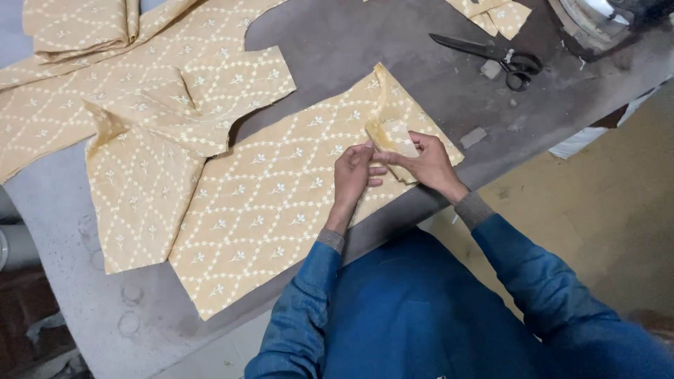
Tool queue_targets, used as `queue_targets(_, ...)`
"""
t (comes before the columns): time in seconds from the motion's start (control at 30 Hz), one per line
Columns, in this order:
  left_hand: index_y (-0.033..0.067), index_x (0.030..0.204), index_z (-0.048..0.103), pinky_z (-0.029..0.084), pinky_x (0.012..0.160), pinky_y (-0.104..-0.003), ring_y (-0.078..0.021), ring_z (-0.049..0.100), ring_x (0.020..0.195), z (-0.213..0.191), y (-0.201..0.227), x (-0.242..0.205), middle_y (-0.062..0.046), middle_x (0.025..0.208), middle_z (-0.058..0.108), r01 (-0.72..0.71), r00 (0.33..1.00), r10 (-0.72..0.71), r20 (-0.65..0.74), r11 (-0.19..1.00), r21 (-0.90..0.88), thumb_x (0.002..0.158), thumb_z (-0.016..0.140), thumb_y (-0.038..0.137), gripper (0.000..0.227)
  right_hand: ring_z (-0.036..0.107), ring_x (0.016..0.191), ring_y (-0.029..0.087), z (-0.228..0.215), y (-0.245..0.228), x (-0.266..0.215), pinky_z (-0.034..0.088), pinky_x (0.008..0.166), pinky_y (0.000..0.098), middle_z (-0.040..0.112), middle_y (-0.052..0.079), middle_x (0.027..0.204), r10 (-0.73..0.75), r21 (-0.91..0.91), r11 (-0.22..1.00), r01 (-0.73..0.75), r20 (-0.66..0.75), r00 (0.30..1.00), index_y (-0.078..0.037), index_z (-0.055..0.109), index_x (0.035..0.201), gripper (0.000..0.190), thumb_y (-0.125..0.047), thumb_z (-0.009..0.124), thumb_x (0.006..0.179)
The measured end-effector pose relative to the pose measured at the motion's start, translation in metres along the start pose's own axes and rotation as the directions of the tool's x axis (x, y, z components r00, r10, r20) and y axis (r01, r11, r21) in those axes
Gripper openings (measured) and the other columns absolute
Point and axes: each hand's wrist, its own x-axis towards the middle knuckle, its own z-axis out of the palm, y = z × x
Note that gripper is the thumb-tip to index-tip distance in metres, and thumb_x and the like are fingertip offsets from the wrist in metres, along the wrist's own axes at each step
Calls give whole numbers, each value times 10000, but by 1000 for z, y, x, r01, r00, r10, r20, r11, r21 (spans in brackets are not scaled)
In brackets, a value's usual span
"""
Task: The person uses shears to cut a piece of patterned fabric on a work table. They trim the edges, then fold and align the cut pieces, smoothing them out on the table surface.
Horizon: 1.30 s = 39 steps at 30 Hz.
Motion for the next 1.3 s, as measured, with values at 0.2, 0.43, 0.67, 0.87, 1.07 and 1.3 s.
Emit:
queue_targets(0.2, -63, 1013, 452, 559, 485, -312, -240, 630, 645, 8, 8, -1, -185, 838, 565, 77, 997, -78, 26, 995, 65, 764, 610, 345, 503, 428, 467, -7, -11, 55, 19, 323, 432, 136, 470, -57, 477, 53, -8, 999, -53, 53, 997, -146, 610, 664, 224, -272, 576, 846)
queue_targets(0.43, -35, 870, 516, 572, 430, -262, -162, 577, 475, -12, -57, 43, -70, 629, 498, -51, 990, 50, -134, 999, -6, 788, 516, 130, 185, 598, 540, 98, -65, 129, 67, 485, 485, 201, 593, 67, 638, 118, 197, 978, -75, -218, 969, -69, 612, 923, 229, -282, 590, 841)
queue_targets(0.67, -1, 1022, 458, 424, 476, -157, -47, 443, 583, -18, -32, 18, -12, 682, 420, -134, 954, 200, -224, 951, 280, 713, 625, 117, 371, 567, 645, 163, -103, 14, 35, 436, 590, 247, 578, 122, 761, -233, -238, 963, 127, -499, 835, -148, 407, 1083, 242, -47, 496, 882)
queue_targets(0.87, 22, 833, 563, 478, 474, -237, -106, 570, 533, 1, -46, 37, -87, 628, 585, -31, 993, 51, -102, 982, 188, 693, 690, 194, 256, 553, 662, 303, -124, -6, 36, 401, 645, 370, 562, 159, 710, -437, -488, 841, 235, -355, 826, -108, 426, 916, 162, 47, 402, 877)
queue_targets(1.07, 5, 821, 573, 507, 479, -256, -134, 600, 551, 72, 20, 17, -127, 636, 605, -66, 997, 65, 36, 998, 6, 717, 680, 205, 249, 445, 561, 127, -111, -66, 12, 402, 583, 251, 485, 54, 598, -333, -342, 881, 326, 40, 942, -148, 632, 847, 131, -99, 545, 761)
queue_targets(1.3, 14, 909, 558, 505, 554, -264, -98, 548, 539, 81, 20, 44, -183, 736, 608, -227, 974, 224, 33, 962, 153, 804, 618, 251, 266, 378, 482, 98, -140, -72, 30, 282, 470, 192, 444, 55, 434, -312, -504, 815, 285, 32, 949, -144, 662, 845, 132, -135, 653, 713)
